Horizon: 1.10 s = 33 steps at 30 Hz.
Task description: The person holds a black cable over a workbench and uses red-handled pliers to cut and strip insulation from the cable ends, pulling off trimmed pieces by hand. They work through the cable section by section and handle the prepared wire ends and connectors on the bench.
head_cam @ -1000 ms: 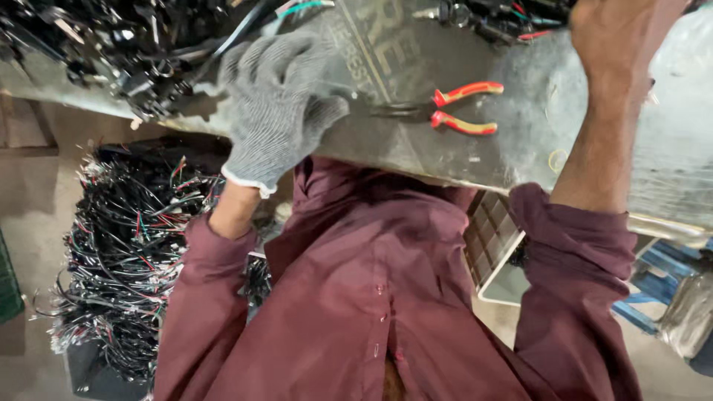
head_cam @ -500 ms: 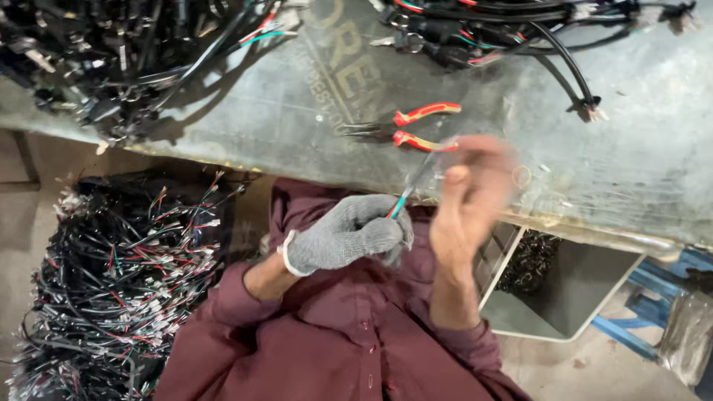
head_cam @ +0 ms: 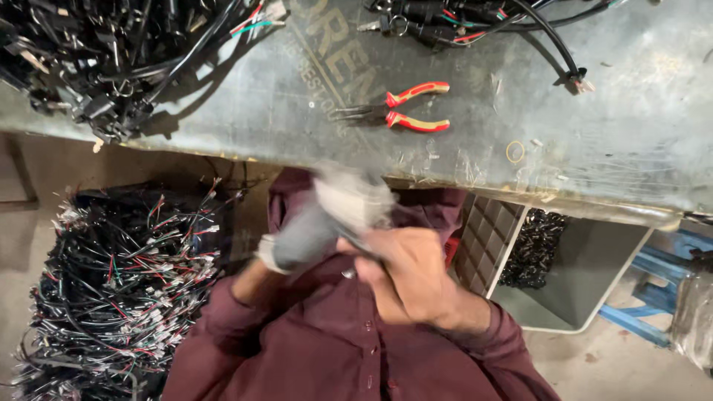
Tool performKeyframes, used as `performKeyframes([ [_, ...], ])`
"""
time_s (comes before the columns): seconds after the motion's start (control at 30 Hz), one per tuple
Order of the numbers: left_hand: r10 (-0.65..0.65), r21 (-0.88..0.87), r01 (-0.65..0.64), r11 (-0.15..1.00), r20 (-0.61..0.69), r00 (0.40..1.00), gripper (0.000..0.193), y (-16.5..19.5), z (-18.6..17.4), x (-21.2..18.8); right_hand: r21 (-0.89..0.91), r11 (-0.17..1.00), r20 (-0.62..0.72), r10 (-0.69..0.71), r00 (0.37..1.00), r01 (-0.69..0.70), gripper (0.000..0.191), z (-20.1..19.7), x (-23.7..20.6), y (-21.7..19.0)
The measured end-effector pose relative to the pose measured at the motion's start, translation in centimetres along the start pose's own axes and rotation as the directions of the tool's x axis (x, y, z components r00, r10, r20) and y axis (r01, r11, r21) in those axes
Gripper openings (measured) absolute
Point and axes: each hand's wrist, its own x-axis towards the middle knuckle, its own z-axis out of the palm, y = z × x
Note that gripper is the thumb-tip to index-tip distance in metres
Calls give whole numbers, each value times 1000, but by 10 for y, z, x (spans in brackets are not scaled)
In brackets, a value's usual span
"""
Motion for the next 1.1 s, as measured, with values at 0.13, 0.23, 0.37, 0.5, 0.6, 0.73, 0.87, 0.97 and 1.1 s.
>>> performKeyframes([
  [0.13, 409, -324, -337, 884, 188, 893, 45, 18, -15, -20, -435, 878, -3, 221, 975, -200, 22, 23, 7, 13],
  [0.23, 493, 139, -569, 810, 363, 790, 37, 6, -18, -20, -348, 920, -96, 157, 983, -181, 15, 25, 16, 20],
  [0.37, 564, 193, -541, 819, -95, 820, 32, -17, -12, -6, -601, 797, -220, -95, 971, -58, 23, -6, 23, 11],
  [0.5, -82, 227, 27, 974, 237, 968, 35, -20, 1, -2, -78, 997, -382, -13, 924, -18, 41, -30, 35, -14],
  [0.6, 207, 728, -383, 568, 325, 923, 56, -23, 30, -13, 629, 755, -385, 96, 918, 185, 50, -41, 40, -24],
  [0.73, 77, 574, -232, 785, 282, 956, 44, -13, 64, -18, 868, 307, -474, 279, 835, 390, 62, -81, 21, -3],
  [0.87, 372, 674, -597, 435, 470, 801, 33, 11, 56, 4, 841, 397, -419, 49, 907, 367, 50, -105, 4, 23],
  [0.97, 390, 703, -710, 36, 644, 658, 26, 24, 34, 23, 821, 380, -430, -79, 899, 426, 41, -116, 25, 24],
  [1.1, 84, 509, -202, 837, 246, 966, 32, 28, 30, 42, 765, 495, -534, 129, 836, 412, 40, -118, 79, 38],
])
